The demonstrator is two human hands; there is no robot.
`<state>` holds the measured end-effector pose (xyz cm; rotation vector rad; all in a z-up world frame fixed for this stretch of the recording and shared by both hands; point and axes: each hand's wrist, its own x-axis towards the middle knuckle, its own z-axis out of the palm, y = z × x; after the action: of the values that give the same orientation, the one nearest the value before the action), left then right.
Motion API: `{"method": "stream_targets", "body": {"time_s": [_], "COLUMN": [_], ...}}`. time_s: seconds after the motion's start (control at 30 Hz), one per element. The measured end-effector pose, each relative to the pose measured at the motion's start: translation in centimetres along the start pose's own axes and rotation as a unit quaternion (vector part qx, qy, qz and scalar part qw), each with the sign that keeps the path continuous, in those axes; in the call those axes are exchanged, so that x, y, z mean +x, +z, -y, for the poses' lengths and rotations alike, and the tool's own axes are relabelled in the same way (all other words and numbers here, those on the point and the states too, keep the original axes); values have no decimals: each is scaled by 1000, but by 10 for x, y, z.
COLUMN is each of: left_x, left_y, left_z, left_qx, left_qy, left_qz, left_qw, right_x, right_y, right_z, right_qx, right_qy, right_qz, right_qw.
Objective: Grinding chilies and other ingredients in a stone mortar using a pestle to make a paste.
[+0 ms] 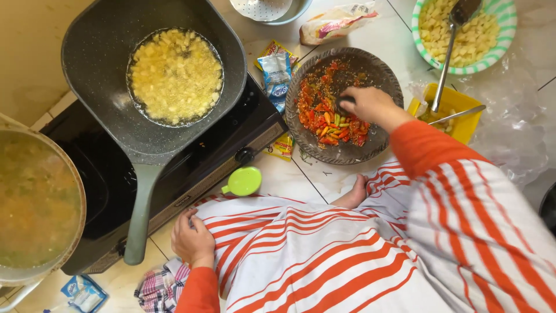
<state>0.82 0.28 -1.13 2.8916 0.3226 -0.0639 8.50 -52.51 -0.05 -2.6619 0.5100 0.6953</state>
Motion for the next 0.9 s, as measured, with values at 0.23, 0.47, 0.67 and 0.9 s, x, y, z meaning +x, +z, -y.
{"method": "stream_targets", "body": {"time_s": [0.23,0.47,0.67,0.9], "left_x": [-1,-3,-9,4], "left_y": [1,5,-1,19], "left_z": [0,5,6,3], "left_qx": [1,10,-16,11], "left_qy": [-8,6,1,132], "left_qz": [7,-11,-7,-23], "left_qw": [1000,1000,1000,991], "right_x": [-42,8,-14,38], "right_y": [100,-13,81,73], "right_z": [-16,30,-9,-7], "right_qx": [-159,44,-129,-114], "right_qy": [-76,18,-71,9], "right_qz": [-154,45,-54,-84], "right_qw": [972,998,988,990]}}
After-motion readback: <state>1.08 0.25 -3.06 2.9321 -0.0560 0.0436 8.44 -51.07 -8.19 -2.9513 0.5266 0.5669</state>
